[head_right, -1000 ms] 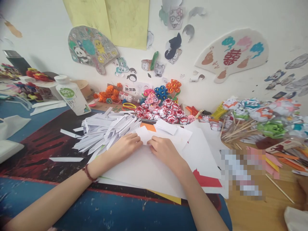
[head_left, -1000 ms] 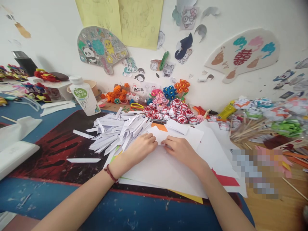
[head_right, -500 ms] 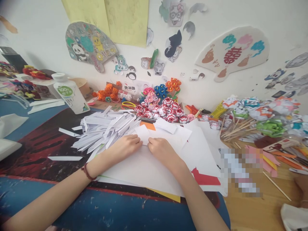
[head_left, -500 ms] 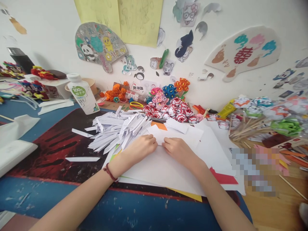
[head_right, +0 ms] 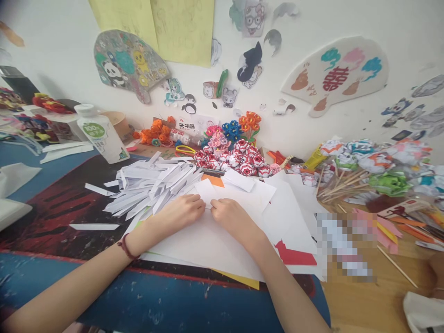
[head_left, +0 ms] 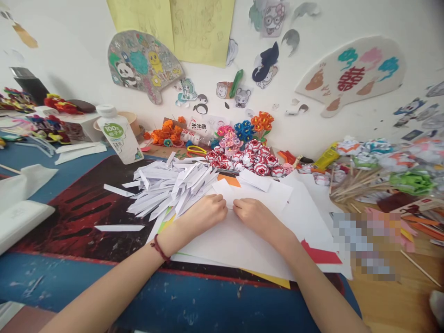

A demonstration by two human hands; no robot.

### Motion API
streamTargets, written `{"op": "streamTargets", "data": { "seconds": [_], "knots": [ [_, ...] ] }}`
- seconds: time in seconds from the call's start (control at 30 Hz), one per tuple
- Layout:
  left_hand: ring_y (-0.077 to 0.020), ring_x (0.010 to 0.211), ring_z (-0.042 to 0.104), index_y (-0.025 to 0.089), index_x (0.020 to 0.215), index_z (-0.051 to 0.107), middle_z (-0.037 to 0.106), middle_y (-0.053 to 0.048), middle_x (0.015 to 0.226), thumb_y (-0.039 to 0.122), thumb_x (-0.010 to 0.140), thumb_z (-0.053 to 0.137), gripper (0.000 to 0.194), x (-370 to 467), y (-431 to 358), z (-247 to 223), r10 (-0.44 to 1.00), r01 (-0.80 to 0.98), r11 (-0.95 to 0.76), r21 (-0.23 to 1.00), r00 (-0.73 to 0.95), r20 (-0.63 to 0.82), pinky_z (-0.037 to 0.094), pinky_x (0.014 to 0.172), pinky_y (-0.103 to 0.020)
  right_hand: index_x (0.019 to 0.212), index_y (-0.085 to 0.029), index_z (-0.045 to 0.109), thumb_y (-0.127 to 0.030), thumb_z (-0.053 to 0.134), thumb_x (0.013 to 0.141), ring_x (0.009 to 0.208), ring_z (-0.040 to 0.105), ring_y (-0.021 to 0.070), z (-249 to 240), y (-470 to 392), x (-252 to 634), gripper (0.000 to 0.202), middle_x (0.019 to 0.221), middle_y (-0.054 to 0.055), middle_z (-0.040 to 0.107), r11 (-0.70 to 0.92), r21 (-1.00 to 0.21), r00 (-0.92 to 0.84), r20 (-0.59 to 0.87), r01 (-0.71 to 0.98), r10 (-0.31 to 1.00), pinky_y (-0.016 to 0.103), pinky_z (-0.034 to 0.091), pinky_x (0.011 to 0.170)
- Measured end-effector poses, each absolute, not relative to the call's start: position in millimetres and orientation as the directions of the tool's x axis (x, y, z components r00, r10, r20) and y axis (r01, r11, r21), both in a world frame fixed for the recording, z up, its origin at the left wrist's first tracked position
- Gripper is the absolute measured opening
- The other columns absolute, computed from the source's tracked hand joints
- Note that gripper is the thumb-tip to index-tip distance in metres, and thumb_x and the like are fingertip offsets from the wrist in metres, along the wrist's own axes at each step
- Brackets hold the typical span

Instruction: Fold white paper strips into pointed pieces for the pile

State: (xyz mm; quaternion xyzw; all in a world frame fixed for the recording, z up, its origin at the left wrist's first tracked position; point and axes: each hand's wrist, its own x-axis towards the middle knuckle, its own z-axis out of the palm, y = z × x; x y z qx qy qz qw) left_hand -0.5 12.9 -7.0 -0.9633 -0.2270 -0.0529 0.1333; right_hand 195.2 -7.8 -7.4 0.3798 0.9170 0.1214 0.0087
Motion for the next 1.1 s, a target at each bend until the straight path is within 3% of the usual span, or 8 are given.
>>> {"op": "streamTargets", "data": {
  "seconds": [0.33,0.67,0.9,1.1],
  "knots": [
    [-0.022,0.081,0.053,0.013,0.08,0.06,0.06,-0.008,0.081,0.007,0.082,0.058,0.007,-1.3,9.2,-6.6,0.459,0.476,-0.841,-0.256,0.879,0.126,0.038,0.064,-0.034,0.077,-0.015,0.06,0.001,0.046,0.085,0.065,0.055,0.0163,6.1,-17.6,193.6,0.023,0.078,0.004,0.059,0.613,0.157,-0.624,0.026,0.774,0.781,0.029,0.033,0.06],
    [-0.0224,0.082,0.05,0.014,0.075,0.06,0.057,-0.008,0.08,0.009,0.084,0.053,0.013,-1.8,12.0,-5.7,0.553,0.581,-0.805,-0.12,0.808,0.201,0.037,0.069,-0.035,0.086,-0.014,0.066,0.003,0.045,0.074,0.064,0.056,0.0166,8.5,-18.9,191.6,0.03,0.077,0.006,0.062,0.543,0.078,-0.543,-0.021,0.836,0.839,0.029,0.027,0.057],
    [-0.0235,0.091,0.047,0.015,0.101,0.061,0.056,-0.009,0.094,0.017,0.092,0.044,0.019,5.6,3.7,-7.2,0.512,0.558,-0.82,-0.127,0.815,0.271,0.034,0.075,-0.037,0.089,-0.017,0.07,-0.001,0.044,0.075,0.067,0.058,0.0171,7.0,-19.1,192.9,0.034,0.076,0.006,0.063,0.491,0.028,-0.492,0.007,0.871,0.871,0.029,0.028,0.057],
    [-0.0249,0.091,0.046,0.016,0.081,0.064,0.055,-0.009,0.091,0.013,0.087,0.049,0.017,-0.8,9.9,-4.4,0.541,0.594,-0.787,-0.17,0.795,0.275,0.031,0.07,-0.039,0.1,-0.021,0.071,-0.002,0.045,0.076,0.076,0.061,0.0186,11.7,-19.7,193.0,0.04,0.083,0.006,0.067,0.43,0.014,-0.43,-0.03,0.902,0.902,0.027,0.031,0.059]
  ]
}}
